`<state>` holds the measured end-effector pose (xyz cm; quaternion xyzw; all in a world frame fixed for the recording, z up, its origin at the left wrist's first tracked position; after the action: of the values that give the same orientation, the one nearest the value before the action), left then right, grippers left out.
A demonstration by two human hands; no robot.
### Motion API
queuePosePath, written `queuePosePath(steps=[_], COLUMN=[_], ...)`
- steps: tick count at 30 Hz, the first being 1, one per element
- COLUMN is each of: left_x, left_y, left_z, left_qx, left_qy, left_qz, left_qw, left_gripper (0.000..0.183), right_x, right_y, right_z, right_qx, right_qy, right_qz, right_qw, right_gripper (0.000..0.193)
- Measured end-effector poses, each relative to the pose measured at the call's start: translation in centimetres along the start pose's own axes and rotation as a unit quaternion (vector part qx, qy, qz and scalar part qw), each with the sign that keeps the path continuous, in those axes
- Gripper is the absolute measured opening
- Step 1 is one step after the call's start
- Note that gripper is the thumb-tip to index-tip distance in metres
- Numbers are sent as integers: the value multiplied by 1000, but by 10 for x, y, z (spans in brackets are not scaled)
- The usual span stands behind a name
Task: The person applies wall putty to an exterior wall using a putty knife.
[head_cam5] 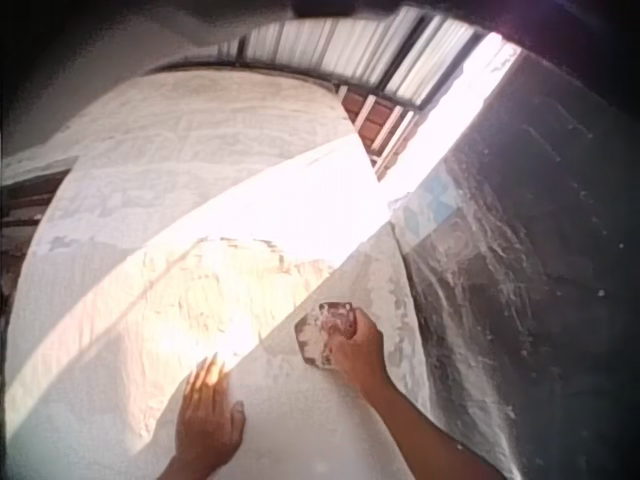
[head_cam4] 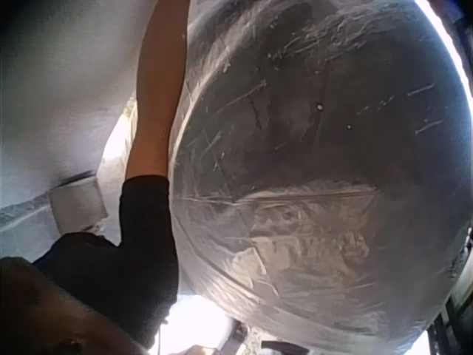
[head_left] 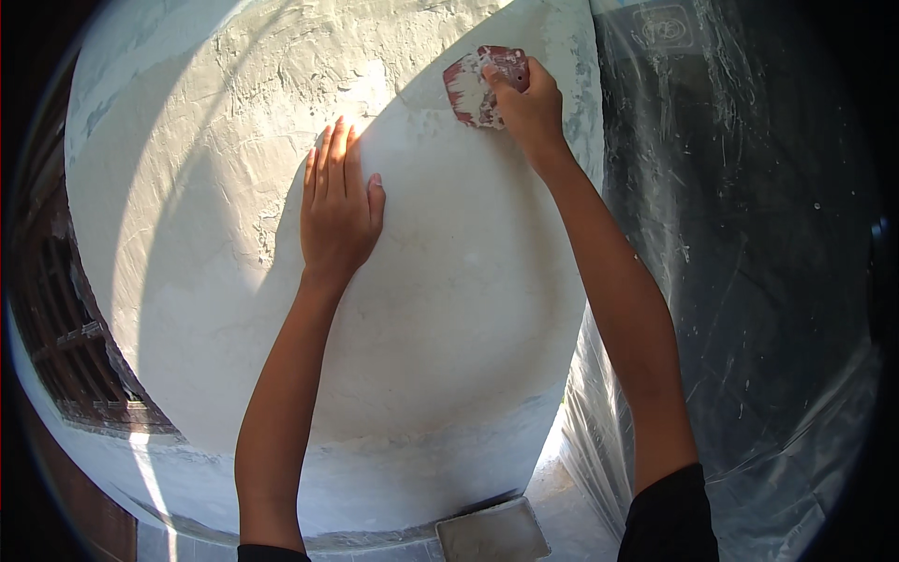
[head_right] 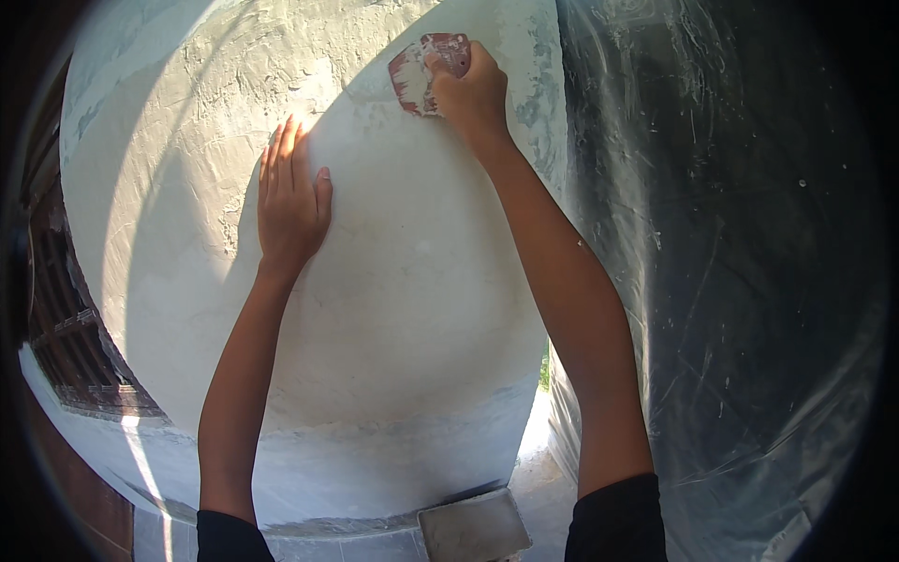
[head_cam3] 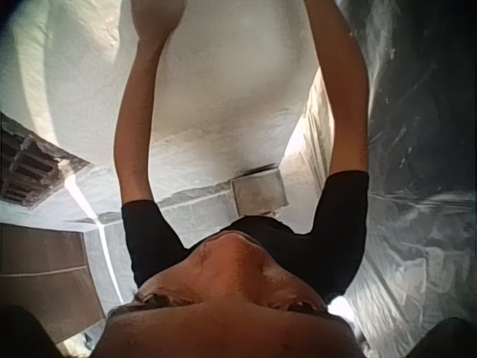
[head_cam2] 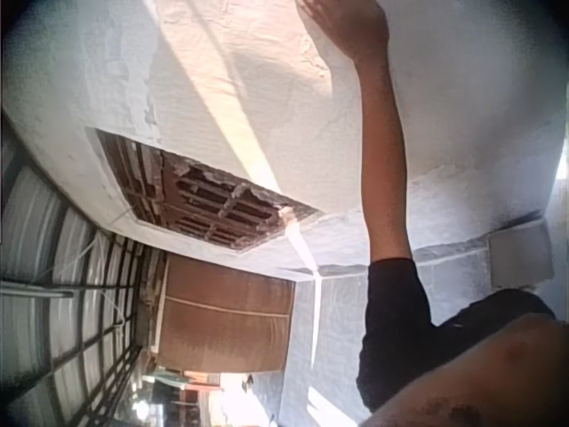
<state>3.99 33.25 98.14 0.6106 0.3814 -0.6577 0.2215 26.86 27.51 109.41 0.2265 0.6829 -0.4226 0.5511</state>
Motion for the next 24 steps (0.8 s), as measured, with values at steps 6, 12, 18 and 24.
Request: queuePosePath(steps=[6, 12, 18, 24], left_x=[1, 0, 1, 0], left_y=[0, 1, -1, 1], left_z=[-2, -1, 0, -2], left_qx=[-5, -5, -3, -9], left_qy=[0, 1, -2, 1], left_qz=[-3, -5, -1, -4], left_qw=[1000, 1000, 1000, 1000], left_gripper=[57, 58, 58, 57], right_x=[5, -6, 7, 9], right_y=[2, 17, -2, 8], right_z=[16, 21, -3, 27], right_qx=[-125, -98, -80, -170], right_qy=[77, 95, -18, 115], right_qz=[-28, -71, 32, 7], right_qw=[989, 988, 996, 979], right_gripper=[24, 24, 27, 23])
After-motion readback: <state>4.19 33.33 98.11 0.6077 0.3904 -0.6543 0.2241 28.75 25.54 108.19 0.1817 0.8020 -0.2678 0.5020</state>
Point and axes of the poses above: each hand's wrist, its own x-axis away from the middle knuckle, its own z-axis out of the back of the hand, y = z × x, the point moved 8 cm from there along -x, towards the middle knuckle, and after that the axes turned 1 degree about -y, right-handed, at the moved point
